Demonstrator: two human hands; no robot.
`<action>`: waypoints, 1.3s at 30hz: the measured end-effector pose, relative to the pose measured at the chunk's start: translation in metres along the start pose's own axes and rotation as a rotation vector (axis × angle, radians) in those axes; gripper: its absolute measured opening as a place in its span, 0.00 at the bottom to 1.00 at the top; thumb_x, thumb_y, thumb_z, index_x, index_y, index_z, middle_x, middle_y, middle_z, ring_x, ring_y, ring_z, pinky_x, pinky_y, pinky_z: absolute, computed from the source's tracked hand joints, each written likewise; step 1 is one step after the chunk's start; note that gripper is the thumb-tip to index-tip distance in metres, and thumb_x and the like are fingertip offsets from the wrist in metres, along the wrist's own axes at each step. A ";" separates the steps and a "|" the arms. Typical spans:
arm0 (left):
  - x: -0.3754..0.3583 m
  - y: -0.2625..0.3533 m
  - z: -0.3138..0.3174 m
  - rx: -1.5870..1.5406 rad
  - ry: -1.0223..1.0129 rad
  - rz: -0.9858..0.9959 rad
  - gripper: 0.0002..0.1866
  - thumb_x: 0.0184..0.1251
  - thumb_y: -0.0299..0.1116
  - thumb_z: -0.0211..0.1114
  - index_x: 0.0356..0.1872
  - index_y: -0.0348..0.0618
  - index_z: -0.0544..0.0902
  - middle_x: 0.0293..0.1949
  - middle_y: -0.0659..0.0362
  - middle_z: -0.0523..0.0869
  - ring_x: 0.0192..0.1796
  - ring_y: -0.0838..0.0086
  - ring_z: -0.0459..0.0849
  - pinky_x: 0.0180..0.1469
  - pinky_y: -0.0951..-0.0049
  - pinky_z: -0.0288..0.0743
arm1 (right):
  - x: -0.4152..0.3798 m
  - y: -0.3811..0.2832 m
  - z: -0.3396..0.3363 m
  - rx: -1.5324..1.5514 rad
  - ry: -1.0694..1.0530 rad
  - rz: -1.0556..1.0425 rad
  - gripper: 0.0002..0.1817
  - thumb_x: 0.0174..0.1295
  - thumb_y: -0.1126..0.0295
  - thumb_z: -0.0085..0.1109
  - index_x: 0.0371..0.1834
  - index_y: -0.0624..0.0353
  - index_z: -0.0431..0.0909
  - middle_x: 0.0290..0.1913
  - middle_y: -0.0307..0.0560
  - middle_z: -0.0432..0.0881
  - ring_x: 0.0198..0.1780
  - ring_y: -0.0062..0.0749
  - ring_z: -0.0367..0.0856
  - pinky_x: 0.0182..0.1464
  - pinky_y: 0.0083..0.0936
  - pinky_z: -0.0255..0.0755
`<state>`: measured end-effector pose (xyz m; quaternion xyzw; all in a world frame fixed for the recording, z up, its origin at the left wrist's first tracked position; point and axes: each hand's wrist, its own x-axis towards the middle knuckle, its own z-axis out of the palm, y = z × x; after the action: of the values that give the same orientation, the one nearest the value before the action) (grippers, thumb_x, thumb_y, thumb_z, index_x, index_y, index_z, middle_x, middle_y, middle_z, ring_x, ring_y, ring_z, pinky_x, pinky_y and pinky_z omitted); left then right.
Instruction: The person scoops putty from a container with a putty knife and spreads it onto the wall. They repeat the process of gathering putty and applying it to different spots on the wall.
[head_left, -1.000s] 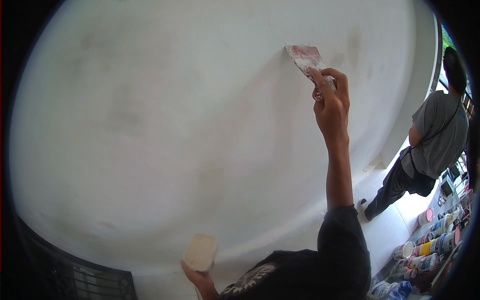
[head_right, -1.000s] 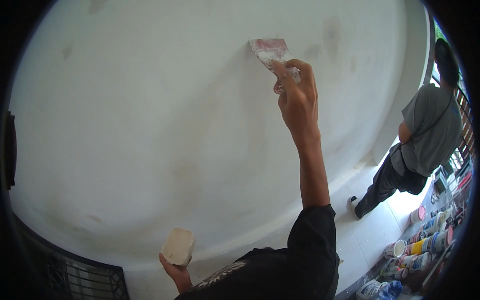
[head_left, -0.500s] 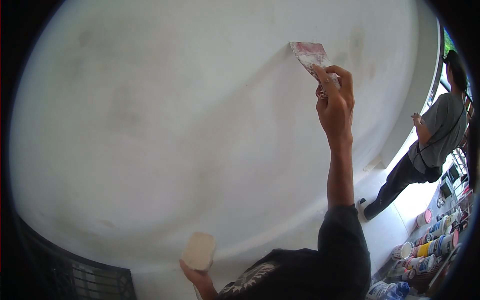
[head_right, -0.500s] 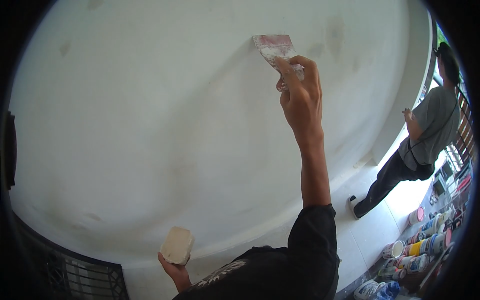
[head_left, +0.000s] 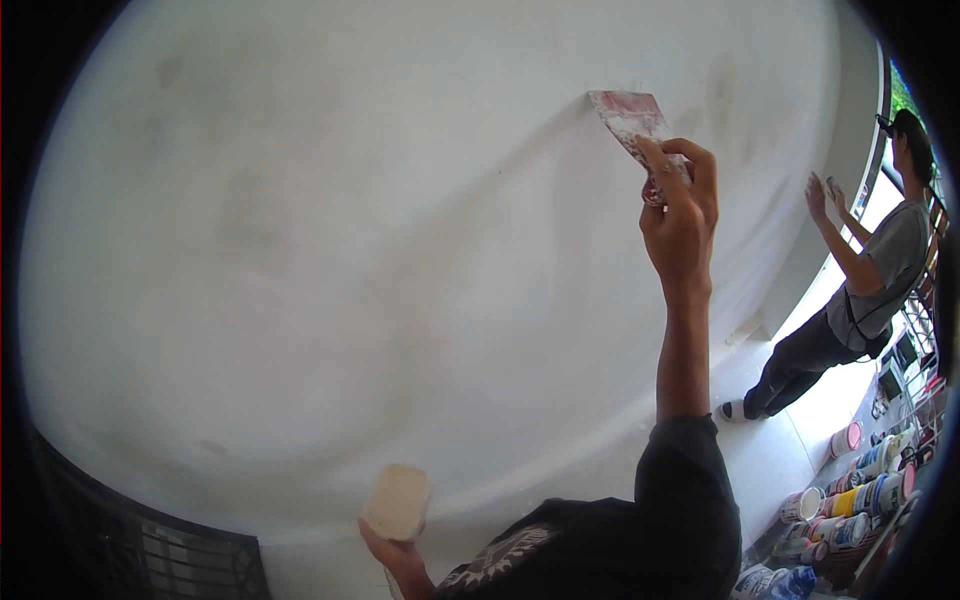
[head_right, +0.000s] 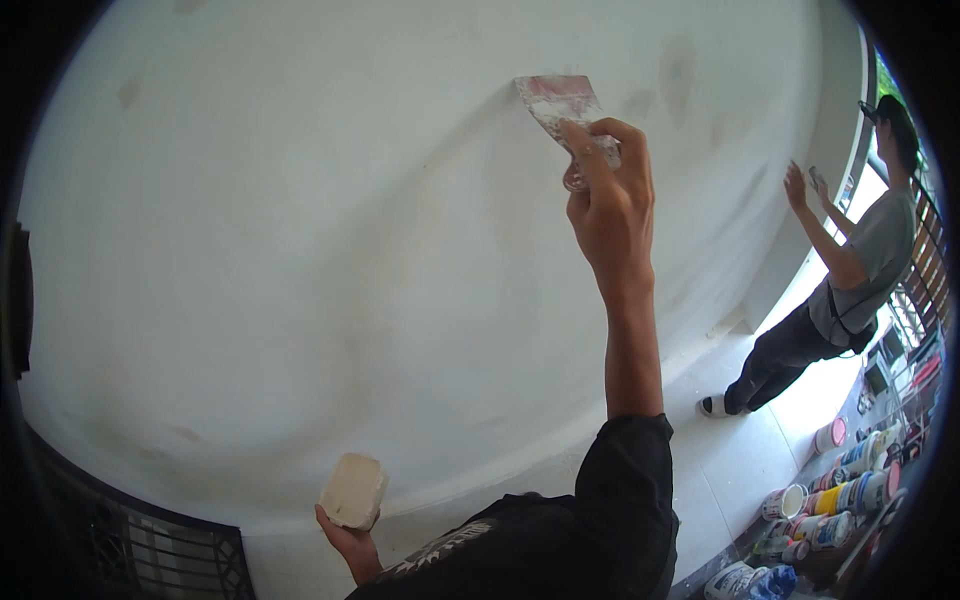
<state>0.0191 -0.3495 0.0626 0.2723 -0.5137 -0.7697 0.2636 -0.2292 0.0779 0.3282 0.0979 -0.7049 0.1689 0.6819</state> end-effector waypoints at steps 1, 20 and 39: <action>0.003 0.001 -0.001 0.059 0.015 0.030 0.33 0.77 0.57 0.40 0.68 0.39 0.65 0.61 0.51 0.74 0.61 0.55 0.77 0.47 0.50 0.81 | 0.000 -0.001 0.000 -0.014 0.004 0.007 0.28 0.44 0.93 0.59 0.50 0.56 0.84 0.47 0.48 0.75 0.42 0.39 0.80 0.36 0.31 0.80; 0.000 -0.027 0.017 -0.096 0.118 0.061 0.24 0.77 0.49 0.47 0.62 0.42 0.72 0.56 0.54 0.78 0.57 0.64 0.79 0.58 0.63 0.76 | -0.132 -0.088 -0.052 1.274 -0.248 0.938 0.12 0.67 0.74 0.55 0.48 0.74 0.76 0.28 0.44 0.76 0.21 0.20 0.68 0.21 0.19 0.58; -0.053 -0.021 0.038 0.005 -0.080 0.161 0.14 0.77 0.35 0.51 0.54 0.36 0.75 0.46 0.59 0.82 0.47 0.81 0.77 0.52 0.78 0.71 | -0.198 -0.176 -0.070 1.023 -1.321 0.365 0.10 0.57 0.83 0.62 0.42 0.64 0.85 0.36 0.46 0.84 0.25 0.20 0.76 0.25 0.17 0.68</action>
<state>0.0282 -0.2815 0.0635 0.1997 -0.5462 -0.7549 0.3031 -0.0895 -0.0773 0.1508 0.3567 -0.7996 0.4818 -0.0349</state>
